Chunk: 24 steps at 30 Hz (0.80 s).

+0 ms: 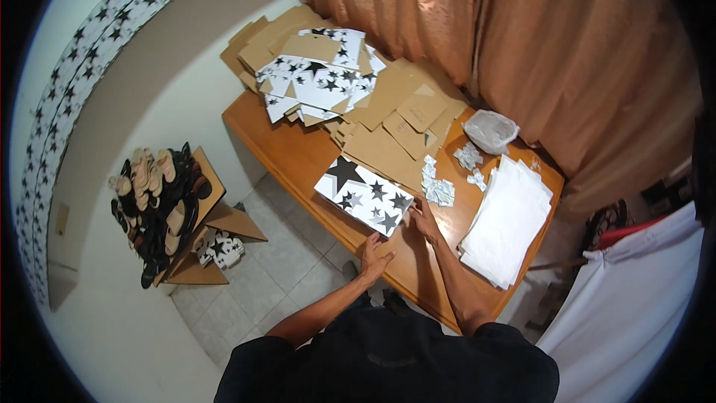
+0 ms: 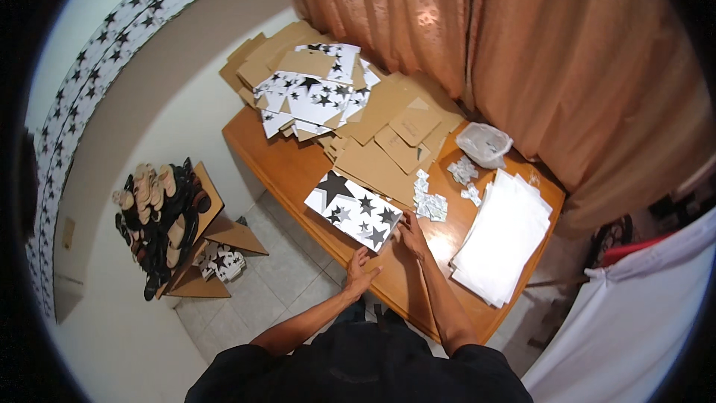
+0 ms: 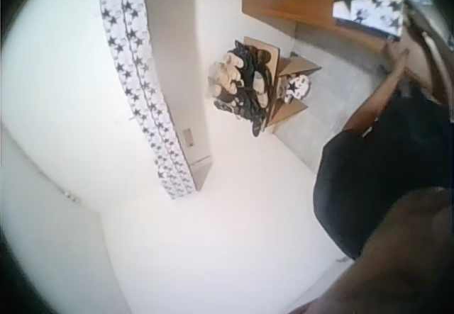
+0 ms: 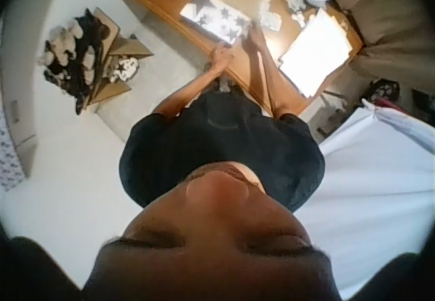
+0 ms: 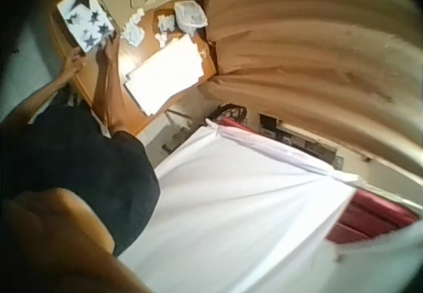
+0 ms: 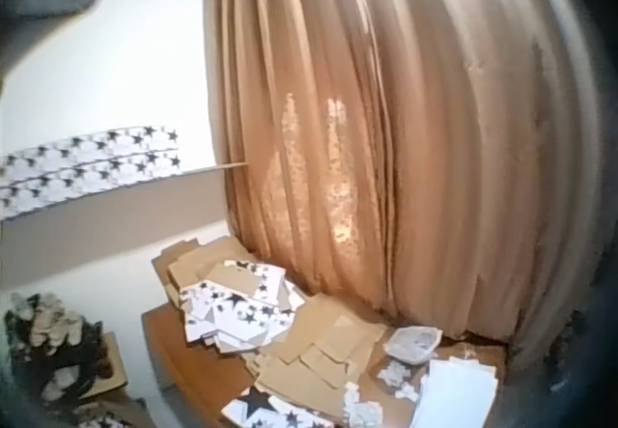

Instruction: The recorder folds and assembles cardboard sheets into shoe boxes and adds tissue paper.

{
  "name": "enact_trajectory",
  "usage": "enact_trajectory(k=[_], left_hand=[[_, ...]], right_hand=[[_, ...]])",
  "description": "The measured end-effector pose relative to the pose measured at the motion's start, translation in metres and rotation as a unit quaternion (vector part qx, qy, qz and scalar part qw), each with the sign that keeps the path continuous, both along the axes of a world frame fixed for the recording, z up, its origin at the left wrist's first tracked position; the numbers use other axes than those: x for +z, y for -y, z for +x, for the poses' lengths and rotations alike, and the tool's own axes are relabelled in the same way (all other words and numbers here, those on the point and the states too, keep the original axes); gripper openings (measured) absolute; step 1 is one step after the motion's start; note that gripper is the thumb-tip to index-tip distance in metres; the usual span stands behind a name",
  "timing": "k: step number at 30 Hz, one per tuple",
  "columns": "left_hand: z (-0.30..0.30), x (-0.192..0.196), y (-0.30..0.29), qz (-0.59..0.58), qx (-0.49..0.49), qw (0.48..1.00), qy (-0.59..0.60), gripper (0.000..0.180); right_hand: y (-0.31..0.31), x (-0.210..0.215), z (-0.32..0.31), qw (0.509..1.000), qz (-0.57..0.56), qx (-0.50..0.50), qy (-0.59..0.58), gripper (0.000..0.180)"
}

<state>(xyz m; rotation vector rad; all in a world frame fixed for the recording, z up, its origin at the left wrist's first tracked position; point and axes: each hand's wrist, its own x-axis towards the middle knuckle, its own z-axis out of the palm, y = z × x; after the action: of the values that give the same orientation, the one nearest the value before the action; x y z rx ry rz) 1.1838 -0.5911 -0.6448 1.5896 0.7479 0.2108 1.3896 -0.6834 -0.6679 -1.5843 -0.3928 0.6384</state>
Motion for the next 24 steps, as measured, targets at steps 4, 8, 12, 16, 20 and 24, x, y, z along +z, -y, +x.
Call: enact_trajectory(k=[4, 8, 12, 16, 20, 24], left_hand=[[-0.015, 0.007, 0.011, -0.005, 0.065, 0.996, 0.068, 0.088], [-0.023, 0.046, -0.006, 0.170, 0.067, 0.976, 0.116, 0.089], [-0.039, 0.083, -0.036, 0.193, 0.164, 0.957, 0.144, 0.088], [-0.046, 0.099, -0.046, 0.254, 0.179, 0.943, 0.121, 0.084], [-0.078, 0.137, -0.049, 0.322, 0.238, 0.910, 0.109, 0.085], [-0.120, 0.178, -0.060, 0.332, 0.313, 0.883, 0.110, 0.080]], right_hand=[[0.000, 0.023, -0.005, 0.994, 0.024, 0.073, 0.078, 0.059], [-0.001, 0.041, 0.005, 0.964, -0.023, 0.129, 0.232, 0.062], [-0.038, 0.096, -0.028, 0.960, 0.065, 0.188, 0.196, 0.060], [-0.048, 0.111, -0.041, 0.960, 0.060, 0.201, 0.187, 0.062], [-0.075, 0.161, -0.075, 0.949, 0.105, 0.232, 0.185, 0.061], [-0.113, 0.200, -0.116, 0.929, 0.141, 0.282, 0.194, 0.059]])
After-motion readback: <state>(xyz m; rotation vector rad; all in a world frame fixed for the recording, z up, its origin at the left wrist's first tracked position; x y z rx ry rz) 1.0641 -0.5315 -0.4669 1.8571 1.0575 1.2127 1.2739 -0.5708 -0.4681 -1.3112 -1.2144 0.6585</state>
